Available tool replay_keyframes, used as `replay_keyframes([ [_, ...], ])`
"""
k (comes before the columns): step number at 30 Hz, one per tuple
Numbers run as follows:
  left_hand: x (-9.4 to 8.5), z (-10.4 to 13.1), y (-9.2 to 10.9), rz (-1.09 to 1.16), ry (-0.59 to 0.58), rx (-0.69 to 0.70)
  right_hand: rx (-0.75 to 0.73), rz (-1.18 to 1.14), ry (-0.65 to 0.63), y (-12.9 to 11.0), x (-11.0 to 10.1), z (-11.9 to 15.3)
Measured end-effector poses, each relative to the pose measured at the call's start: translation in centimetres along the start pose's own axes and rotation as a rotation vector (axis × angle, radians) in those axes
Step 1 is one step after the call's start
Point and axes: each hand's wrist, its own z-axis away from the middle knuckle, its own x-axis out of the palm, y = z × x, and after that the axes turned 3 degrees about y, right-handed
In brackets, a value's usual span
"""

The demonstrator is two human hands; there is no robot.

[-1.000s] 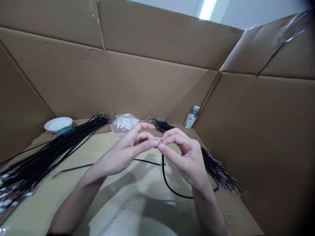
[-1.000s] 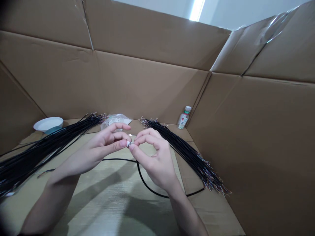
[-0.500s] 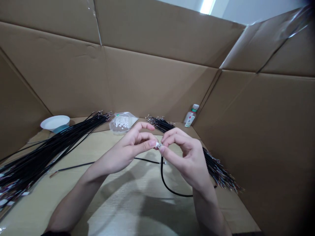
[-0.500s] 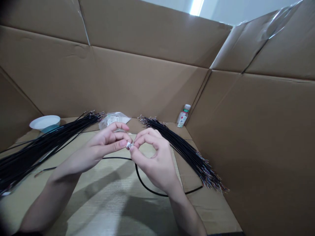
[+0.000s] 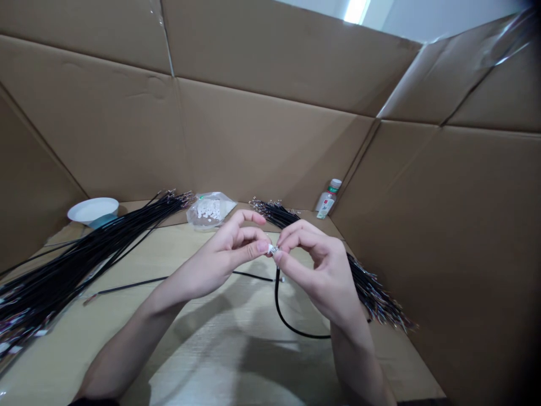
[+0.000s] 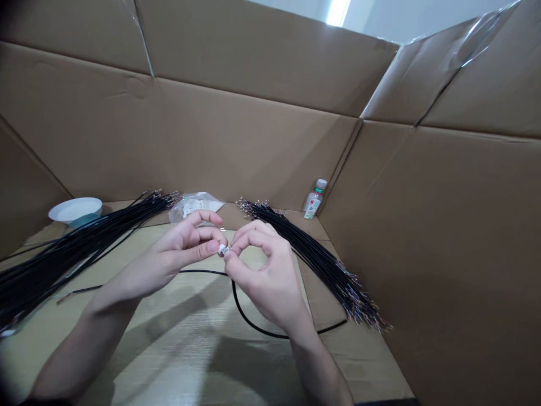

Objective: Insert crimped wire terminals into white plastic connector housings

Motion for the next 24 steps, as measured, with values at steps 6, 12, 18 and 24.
replay_keyframes([
  [6, 0.02, 0.00, -0.38, 0.025, -0.014, -0.009, -0.008, -0.007, 0.001, 0.01, -0.04, 0.00],
  [12, 0.13, -0.09, -0.28, -0.016, -0.004, 0.003, 0.012, -0.011, -0.017, 0.08, -0.07, -0.19],
  [18, 0.17, -0.06, -0.38, -0.009, -0.009, 0.030, 0.064, -0.063, -0.060, 0.09, -0.29, -0.25],
  [24, 0.19, -0.08, -0.41, -0.016, -0.015, 0.025, 0.076, -0.059, -0.057, 0.15, -0.38, -0.20],
])
